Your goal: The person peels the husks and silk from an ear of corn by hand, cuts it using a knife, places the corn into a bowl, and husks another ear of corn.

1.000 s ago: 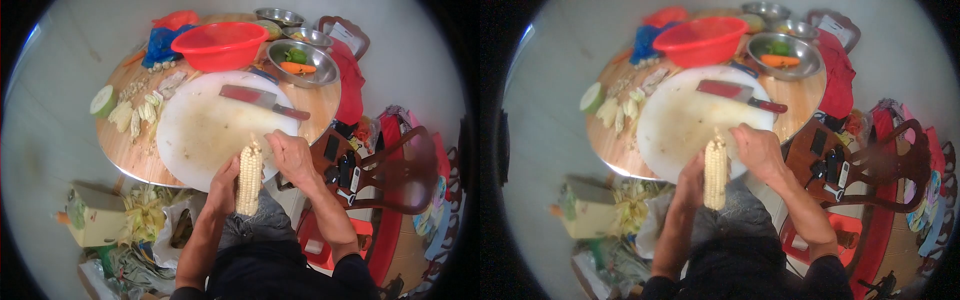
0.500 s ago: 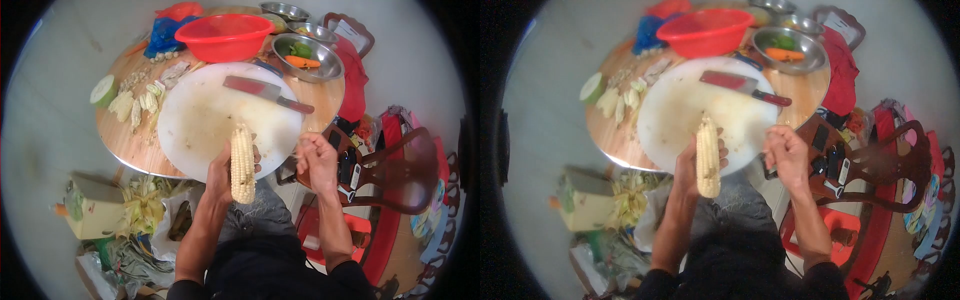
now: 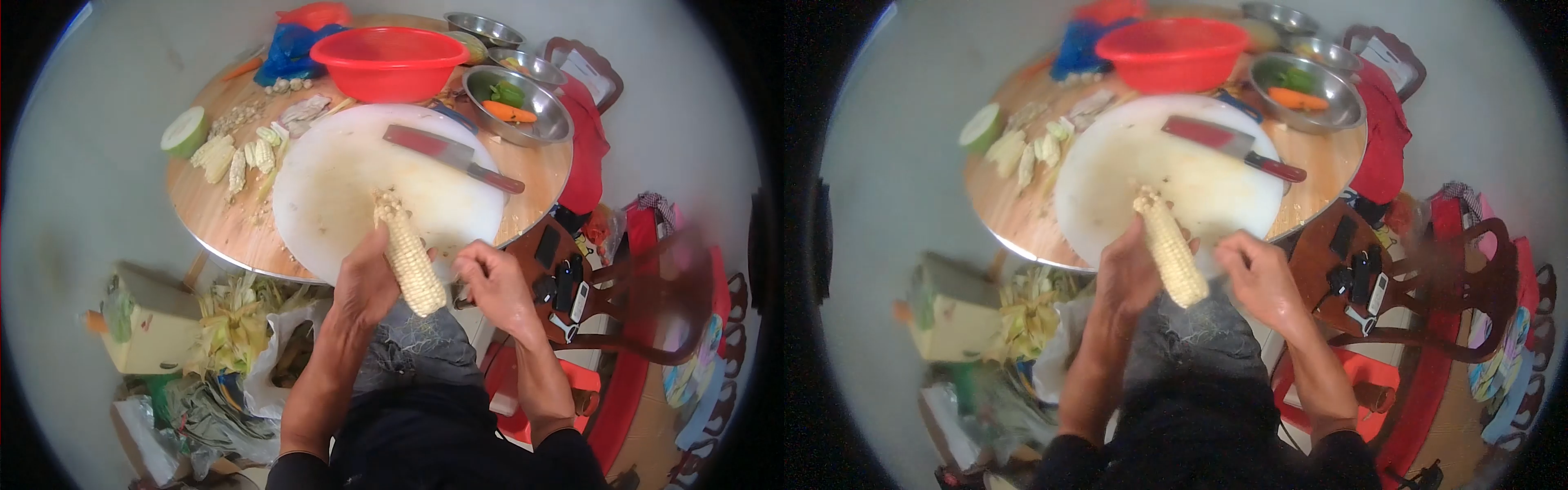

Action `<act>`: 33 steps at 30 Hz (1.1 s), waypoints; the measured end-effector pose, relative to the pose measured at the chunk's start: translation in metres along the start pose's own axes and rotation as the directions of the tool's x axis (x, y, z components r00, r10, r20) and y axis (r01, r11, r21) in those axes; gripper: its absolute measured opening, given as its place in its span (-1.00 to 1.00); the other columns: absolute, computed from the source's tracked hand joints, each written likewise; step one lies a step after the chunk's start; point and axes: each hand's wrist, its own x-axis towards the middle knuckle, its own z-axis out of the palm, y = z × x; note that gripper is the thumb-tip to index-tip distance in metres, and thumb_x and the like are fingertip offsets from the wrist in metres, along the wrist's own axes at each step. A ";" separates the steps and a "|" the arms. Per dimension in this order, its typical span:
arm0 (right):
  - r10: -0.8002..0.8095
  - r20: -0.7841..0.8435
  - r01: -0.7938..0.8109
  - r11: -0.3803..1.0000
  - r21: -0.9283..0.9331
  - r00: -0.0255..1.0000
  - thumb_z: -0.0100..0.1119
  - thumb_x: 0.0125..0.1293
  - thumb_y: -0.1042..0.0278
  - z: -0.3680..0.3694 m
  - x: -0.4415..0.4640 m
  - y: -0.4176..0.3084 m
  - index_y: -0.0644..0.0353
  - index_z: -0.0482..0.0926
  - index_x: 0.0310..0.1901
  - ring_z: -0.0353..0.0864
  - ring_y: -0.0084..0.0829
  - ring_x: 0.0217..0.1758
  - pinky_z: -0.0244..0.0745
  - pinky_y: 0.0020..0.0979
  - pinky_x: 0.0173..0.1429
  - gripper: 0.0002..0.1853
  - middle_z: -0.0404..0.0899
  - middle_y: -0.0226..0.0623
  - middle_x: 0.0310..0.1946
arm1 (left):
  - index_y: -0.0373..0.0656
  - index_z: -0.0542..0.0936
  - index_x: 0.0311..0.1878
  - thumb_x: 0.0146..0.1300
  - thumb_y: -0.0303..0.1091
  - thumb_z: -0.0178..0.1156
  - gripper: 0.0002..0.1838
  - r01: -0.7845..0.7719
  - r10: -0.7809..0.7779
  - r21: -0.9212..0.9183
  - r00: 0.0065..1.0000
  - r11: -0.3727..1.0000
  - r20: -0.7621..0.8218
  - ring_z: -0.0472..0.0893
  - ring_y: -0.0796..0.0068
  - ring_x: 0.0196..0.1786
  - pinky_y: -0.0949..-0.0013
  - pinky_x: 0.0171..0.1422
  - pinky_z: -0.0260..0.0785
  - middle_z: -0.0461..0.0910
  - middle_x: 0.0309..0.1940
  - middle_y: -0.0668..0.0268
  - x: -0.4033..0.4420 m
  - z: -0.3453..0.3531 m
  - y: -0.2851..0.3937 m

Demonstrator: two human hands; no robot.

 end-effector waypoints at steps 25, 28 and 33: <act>0.140 0.030 -0.141 0.990 0.029 0.990 0.24 0.47 0.32 0.010 -0.013 -0.015 0.35 0.61 -0.04 0.64 -0.46 -0.40 0.53 -0.31 -0.25 -0.76 0.67 -0.04 -0.42 | -0.27 0.38 0.29 0.60 0.04 0.03 -0.47 -0.075 0.089 0.119 0.989 0.990 -0.115 0.57 0.13 0.24 -0.16 0.40 0.45 0.54 0.10 0.09 0.007 -0.013 0.016; 0.074 0.133 -0.065 0.995 -0.076 0.988 0.21 0.47 0.41 0.019 -0.007 -0.013 0.31 0.67 -0.26 0.39 -0.72 -0.51 0.30 -0.51 -0.45 -0.83 0.46 -0.54 -0.59 | -0.26 0.37 0.31 0.58 0.07 0.03 -0.44 -0.076 0.085 0.097 0.992 0.992 -0.097 0.55 0.12 0.29 -0.18 0.44 0.41 0.54 0.13 0.10 0.005 -0.009 0.017; -0.057 0.317 0.032 0.996 0.084 0.947 0.21 0.47 0.39 0.032 -0.020 -0.013 0.28 0.71 -0.24 0.53 -0.62 -0.43 0.45 -0.44 -0.33 -0.83 0.60 -0.33 -0.50 | -0.30 0.30 0.40 0.58 0.09 0.03 -0.36 -0.132 0.136 0.069 0.990 0.989 -0.046 0.49 0.06 0.36 -0.19 0.51 0.34 0.47 0.24 0.06 0.003 -0.015 0.028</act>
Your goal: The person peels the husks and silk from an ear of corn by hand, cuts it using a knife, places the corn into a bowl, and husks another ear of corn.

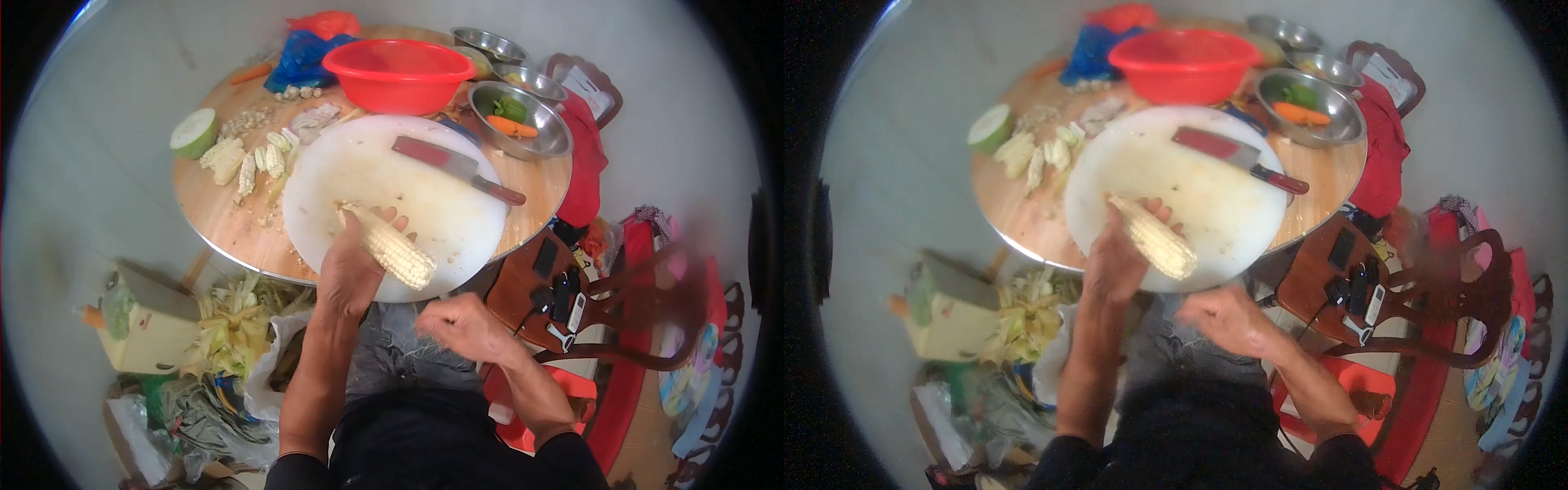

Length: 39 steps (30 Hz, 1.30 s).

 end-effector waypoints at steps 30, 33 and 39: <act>0.026 0.130 -0.097 0.807 0.583 0.991 0.18 0.37 0.27 -0.013 0.048 -0.011 0.44 0.46 0.14 0.59 -0.45 -0.44 0.51 -0.42 -0.37 -0.56 0.62 -0.18 -0.32 | -0.31 0.64 -0.25 0.44 -0.41 0.22 -0.83 -0.266 0.121 0.963 0.955 -0.046 0.269 0.60 0.30 -0.49 0.28 -0.30 0.44 0.63 -0.54 0.20 -0.017 0.004 0.077; -0.007 0.138 -0.090 0.724 0.684 0.990 0.18 0.36 0.21 -0.015 0.045 -0.008 0.50 0.43 0.20 0.56 -0.43 -0.50 0.47 -0.43 -0.45 -0.46 0.60 -0.13 -0.35 | -0.30 0.62 -0.27 0.45 -0.43 0.17 -0.83 -0.246 0.394 0.968 0.895 0.049 0.207 0.58 0.45 -0.45 0.35 -0.29 0.42 0.61 -0.53 0.19 -0.014 -0.011 0.081; -0.043 0.213 -0.136 0.645 0.752 0.976 0.15 0.38 0.10 -0.022 0.053 -0.002 0.50 0.43 0.24 0.58 -0.42 -0.51 0.49 -0.42 -0.43 -0.39 0.64 -0.07 -0.34 | -0.25 0.63 -0.07 0.58 -0.34 0.04 -0.78 -0.157 0.137 0.881 0.985 0.446 0.107 0.43 0.61 -0.32 0.44 -0.24 0.33 0.52 -0.38 0.39 -0.011 -0.019 0.079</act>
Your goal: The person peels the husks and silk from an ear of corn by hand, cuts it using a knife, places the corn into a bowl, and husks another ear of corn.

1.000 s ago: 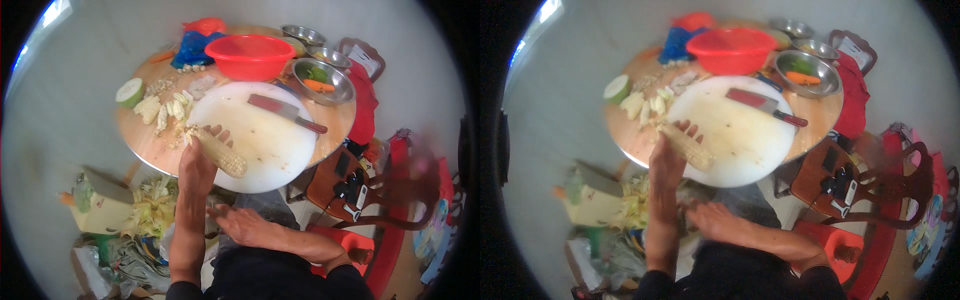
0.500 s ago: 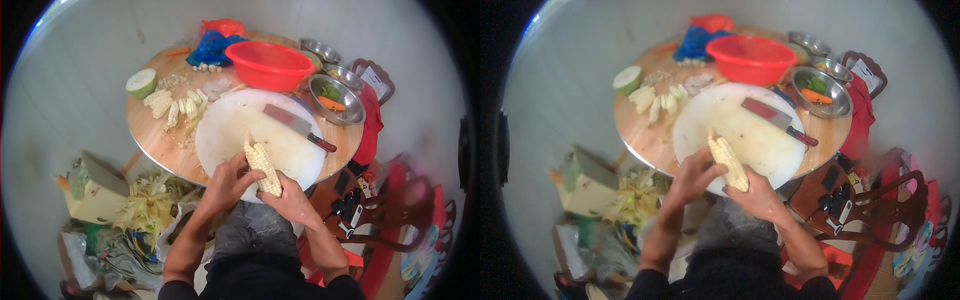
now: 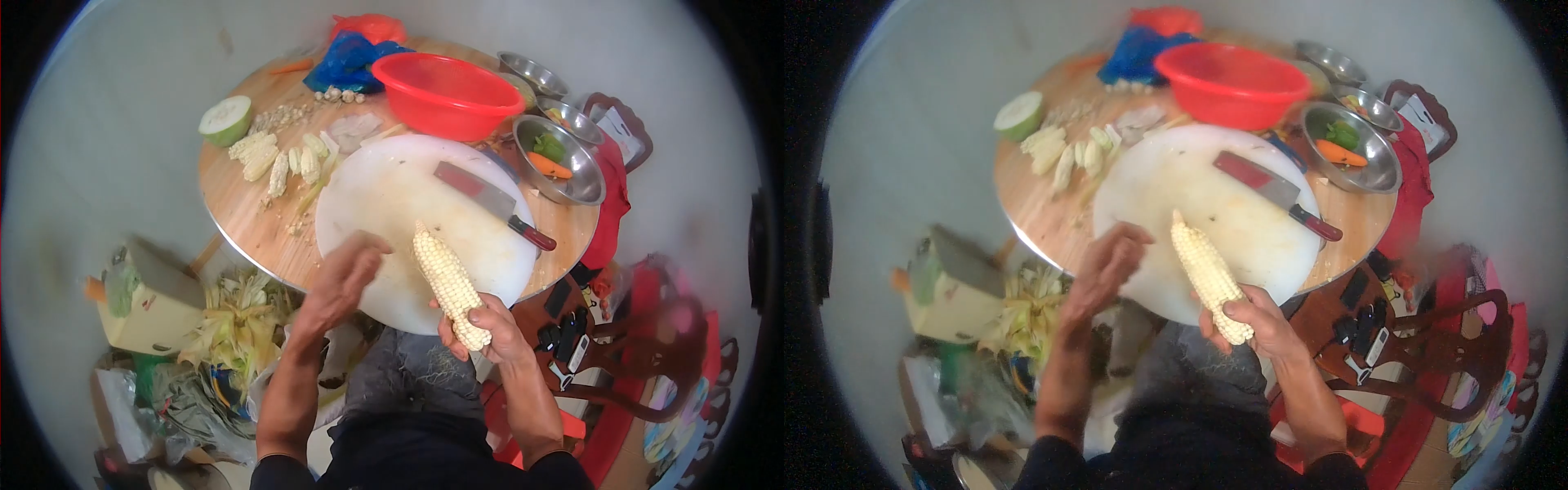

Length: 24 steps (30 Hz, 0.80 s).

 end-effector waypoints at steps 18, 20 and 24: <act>-0.067 -0.046 0.068 0.997 0.027 0.997 -0.31 0.60 -0.33 -0.032 0.001 0.020 0.46 0.48 0.21 0.62 -0.34 -0.64 0.51 -0.42 -0.55 -0.18 0.70 0.11 -0.37 | -0.27 0.55 -0.34 0.50 -0.29 0.19 -0.72 0.002 -0.056 0.134 0.915 0.991 0.398 0.51 0.49 -0.40 0.33 -0.26 0.37 0.52 -0.52 0.32 -0.004 0.028 0.010; -0.055 -0.012 0.055 0.997 0.061 0.998 -0.33 0.63 -0.32 -0.030 0.000 0.021 0.46 0.46 0.24 0.64 -0.35 -0.59 0.51 -0.42 -0.51 -0.19 0.71 0.08 -0.33 | -0.27 0.60 -0.28 0.51 -0.30 0.20 -0.76 -0.121 0.086 0.084 0.937 0.989 0.338 0.47 0.65 -0.44 0.40 -0.37 0.31 0.55 -0.56 0.33 -0.002 0.040 0.004; -0.114 -0.112 0.096 0.983 -0.154 0.987 -0.35 0.63 -0.32 -0.021 -0.001 0.016 0.41 0.48 0.24 0.65 -0.36 -0.57 0.51 -0.43 -0.50 -0.20 0.71 0.04 -0.33 | -0.26 0.62 -0.26 0.48 -0.35 0.21 -0.81 -0.113 0.063 0.107 0.921 0.988 0.385 0.51 0.60 -0.44 0.40 -0.36 0.33 0.62 -0.53 0.34 0.004 0.058 0.019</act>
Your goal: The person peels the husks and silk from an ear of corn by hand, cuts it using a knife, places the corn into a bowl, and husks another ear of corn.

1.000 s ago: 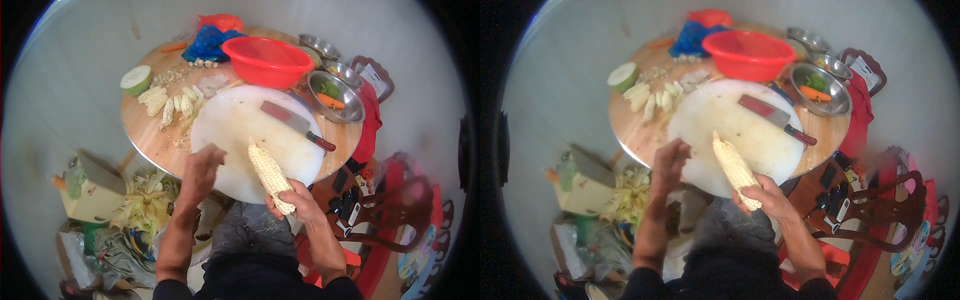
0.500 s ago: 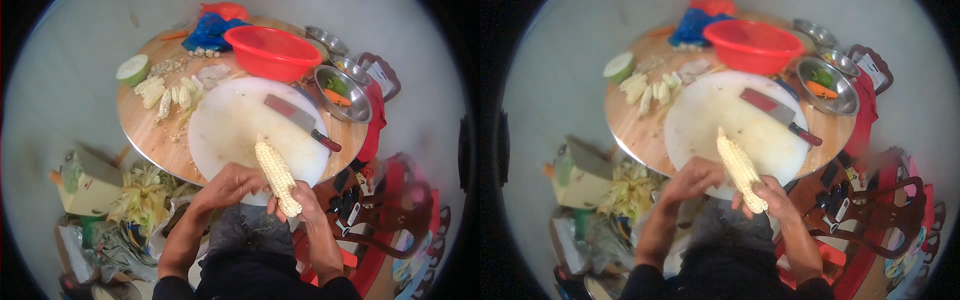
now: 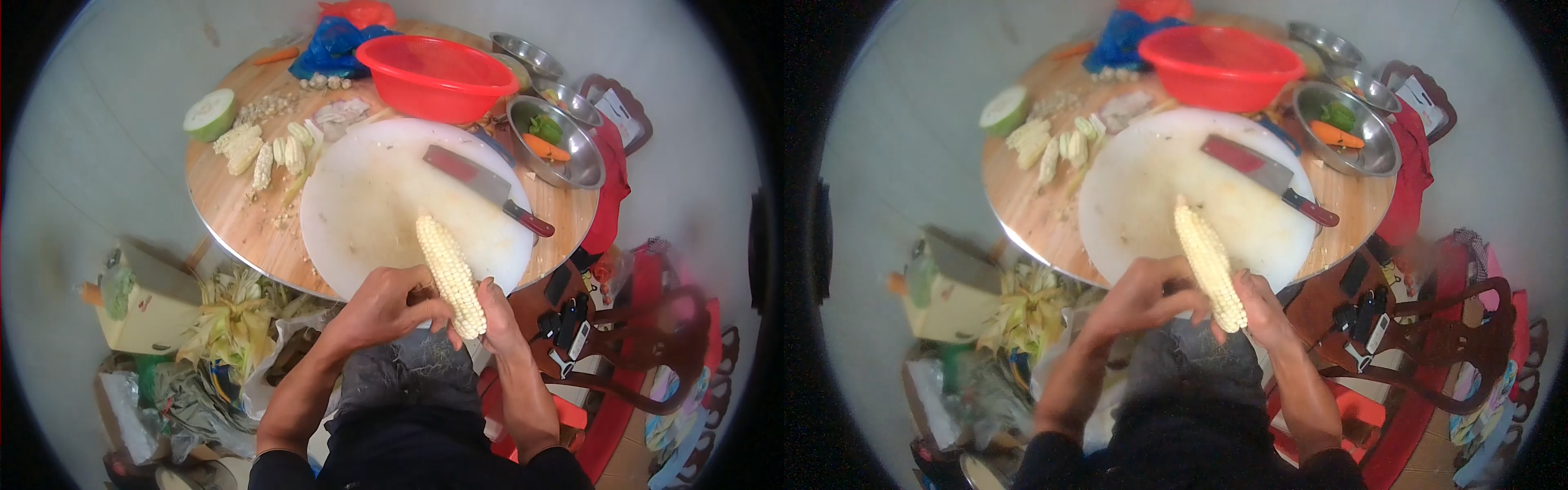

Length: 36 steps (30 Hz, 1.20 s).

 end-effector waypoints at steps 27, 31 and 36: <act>-0.076 0.303 -0.189 0.631 0.752 0.950 -0.49 0.58 -0.41 -0.007 -0.024 0.017 0.54 0.44 0.07 0.25 -0.42 -0.90 0.23 -0.40 -0.89 -0.09 0.43 0.02 -0.66 | -0.27 0.50 -0.36 0.58 -0.24 0.06 -0.64 -0.174 0.179 -0.181 0.984 0.968 0.008 0.36 0.60 -0.41 0.39 -0.29 0.29 0.38 -0.55 0.36 0.014 -0.002 -0.018; -0.102 0.282 -0.198 0.491 0.848 0.954 -0.42 0.58 -0.41 -0.003 -0.021 0.013 0.58 0.39 0.03 0.20 -0.47 -0.92 0.17 -0.45 -0.92 -0.10 0.40 -0.05 -0.70 | -0.21 0.53 -0.36 0.56 -0.22 0.10 -0.66 -0.232 0.247 -0.097 0.951 0.968 0.189 0.44 0.60 -0.36 0.41 -0.26 0.31 0.45 -0.49 0.42 0.006 -0.005 -0.021; -0.172 0.325 -0.225 0.434 0.873 0.930 -0.36 0.59 -0.39 -0.003 -0.018 0.014 0.55 0.38 -0.03 0.20 -0.52 -0.92 0.17 -0.49 -0.92 -0.14 0.41 -0.09 -0.70 | -0.25 0.57 -0.24 0.54 -0.23 0.12 -0.72 -0.044 0.039 -0.210 0.999 0.977 -0.030 0.45 0.59 -0.35 0.38 -0.25 0.33 0.49 -0.48 0.35 0.009 -0.008 -0.025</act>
